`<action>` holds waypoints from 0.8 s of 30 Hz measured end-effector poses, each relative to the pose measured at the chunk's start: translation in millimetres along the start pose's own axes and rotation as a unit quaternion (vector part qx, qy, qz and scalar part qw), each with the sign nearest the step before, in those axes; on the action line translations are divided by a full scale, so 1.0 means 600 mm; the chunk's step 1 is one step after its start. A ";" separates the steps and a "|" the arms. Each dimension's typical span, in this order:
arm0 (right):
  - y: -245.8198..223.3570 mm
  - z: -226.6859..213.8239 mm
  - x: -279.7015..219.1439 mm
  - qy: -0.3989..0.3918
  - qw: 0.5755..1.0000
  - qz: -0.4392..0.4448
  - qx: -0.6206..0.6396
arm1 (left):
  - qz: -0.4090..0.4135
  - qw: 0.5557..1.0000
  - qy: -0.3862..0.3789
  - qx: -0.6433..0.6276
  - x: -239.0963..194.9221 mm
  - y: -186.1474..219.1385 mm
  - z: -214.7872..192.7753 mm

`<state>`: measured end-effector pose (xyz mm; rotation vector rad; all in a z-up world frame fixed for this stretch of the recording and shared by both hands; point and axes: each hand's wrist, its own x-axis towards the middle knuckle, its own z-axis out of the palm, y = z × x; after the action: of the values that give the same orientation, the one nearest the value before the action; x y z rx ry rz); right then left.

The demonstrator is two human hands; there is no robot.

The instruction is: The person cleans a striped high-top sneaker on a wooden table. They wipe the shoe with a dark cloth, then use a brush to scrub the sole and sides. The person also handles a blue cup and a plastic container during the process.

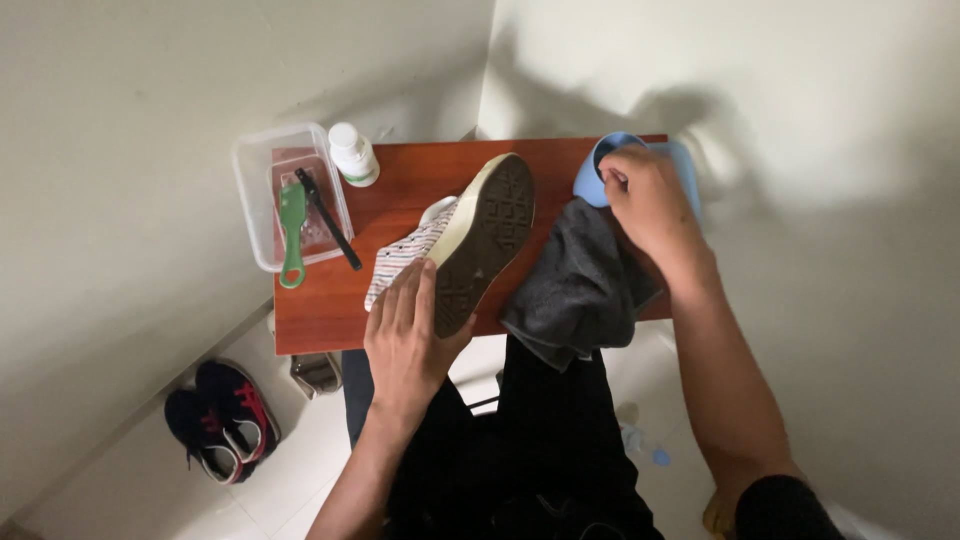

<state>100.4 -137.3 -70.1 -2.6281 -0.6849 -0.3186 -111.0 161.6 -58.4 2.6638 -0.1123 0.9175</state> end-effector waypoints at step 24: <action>-0.076 -0.124 0.070 -0.219 0.955 0.122 0.157 | -0.025 0.999 -0.013 -0.035 -0.010 -0.018 0.019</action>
<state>104.8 -115.9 24.0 -2.4469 -0.4825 0.4262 -107.0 167.9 -73.6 2.6016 -0.0806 0.8480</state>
